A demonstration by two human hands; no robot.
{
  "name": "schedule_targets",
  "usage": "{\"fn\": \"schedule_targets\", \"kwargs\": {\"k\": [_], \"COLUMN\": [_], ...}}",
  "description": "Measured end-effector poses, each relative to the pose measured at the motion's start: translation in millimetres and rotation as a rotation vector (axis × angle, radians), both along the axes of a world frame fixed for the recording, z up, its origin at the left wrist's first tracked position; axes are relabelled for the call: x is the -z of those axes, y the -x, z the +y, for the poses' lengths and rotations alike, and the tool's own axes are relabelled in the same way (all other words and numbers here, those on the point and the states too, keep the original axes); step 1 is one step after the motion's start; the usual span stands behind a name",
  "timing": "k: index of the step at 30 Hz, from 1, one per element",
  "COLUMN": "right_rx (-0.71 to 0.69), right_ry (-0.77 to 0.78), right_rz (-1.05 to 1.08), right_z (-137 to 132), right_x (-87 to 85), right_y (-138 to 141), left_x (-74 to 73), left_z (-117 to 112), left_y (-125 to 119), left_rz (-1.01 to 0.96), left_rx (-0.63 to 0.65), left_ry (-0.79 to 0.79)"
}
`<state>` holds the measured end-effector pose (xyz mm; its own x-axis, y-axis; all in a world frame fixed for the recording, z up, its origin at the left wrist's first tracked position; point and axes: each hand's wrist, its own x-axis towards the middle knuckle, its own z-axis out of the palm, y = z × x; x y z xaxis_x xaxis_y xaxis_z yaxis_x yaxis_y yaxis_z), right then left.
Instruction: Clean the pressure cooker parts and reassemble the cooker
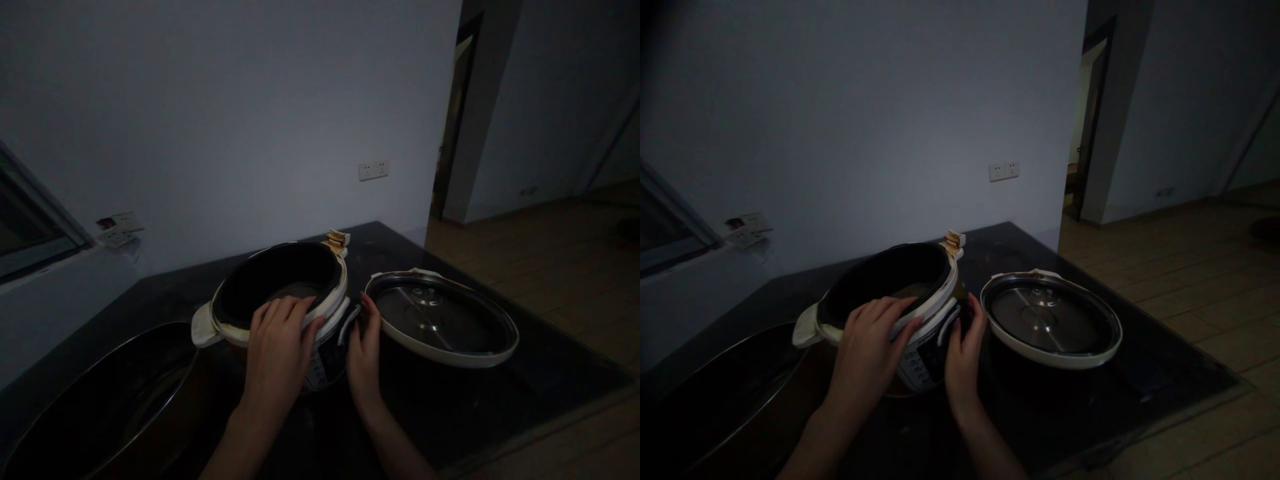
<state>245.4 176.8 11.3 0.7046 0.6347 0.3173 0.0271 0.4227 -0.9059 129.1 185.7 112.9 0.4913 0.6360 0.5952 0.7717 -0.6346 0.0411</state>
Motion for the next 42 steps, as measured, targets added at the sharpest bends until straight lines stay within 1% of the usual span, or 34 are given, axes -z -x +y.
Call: {"fn": "schedule_targets", "kwargs": {"k": [4, 7, 10, 13, 16, 20, 23, 26, 31, 33, 35, 38, 40, 42], "right_rx": [-0.010, -0.065, -0.162, -0.217, -0.196, -0.168, -0.163, -0.168, -0.172, -0.153, -0.124, -0.078, -0.081, -0.105], "right_ry": [0.000, 0.024, 0.048, 0.060, 0.062, 0.040, 0.025, 0.030, 0.093, 0.114, 0.118, 0.077, 0.023, -0.030], "right_rz": [-0.087, -0.036, 0.007, -0.021, -0.071, -0.127, -0.140, -0.093, 0.159, 0.217, 0.257, 0.300, 0.294, 0.240], "right_z": [-1, -1, 0, 2, 4, 7, 10, 20, 52, 63, 67, 58, 45, 28], "right_x": [8.3, 9.8, 8.2, 6.8, 6.3, 4.9, 3.8, 4.7, 11.7, 15.7, 19.4, 22.0, 21.6, 20.6], "right_y": [10, 13, 17, 28, 39, 46, 45, 39, 19, 11, 9, 15, 22, 27], "left_x": [1.3, 3.2, 3.9, 3.9, 3.6, 2.0, -0.1, -1.8, -3.3, -3.2, -2.6, -0.6, 1.0, 2.3], "left_z": [4, 7, 11, 17, 21, 24, 26, 27, 27, 26, 26, 27, 27, 27], "left_y": [4, 11, 28, 49, 66, 78, 84, 89, 93, 93, 93, 93, 93, 94], "left_rz": [0.020, -0.008, -0.044, -0.056, -0.040, -0.027, -0.029, -0.025, -0.033, -0.035, -0.040, -0.047, -0.045, -0.043], "left_rx": [0.032, 0.075, 0.140, 0.198, 0.224, 0.246, 0.261, 0.264, 0.254, 0.255, 0.248, 0.235, 0.232, 0.232], "left_ry": [-0.012, -0.024, 0.002, 0.019, 0.027, 0.030, 0.037, 0.049, 0.064, 0.067, 0.067, 0.064, 0.065, 0.061]}}
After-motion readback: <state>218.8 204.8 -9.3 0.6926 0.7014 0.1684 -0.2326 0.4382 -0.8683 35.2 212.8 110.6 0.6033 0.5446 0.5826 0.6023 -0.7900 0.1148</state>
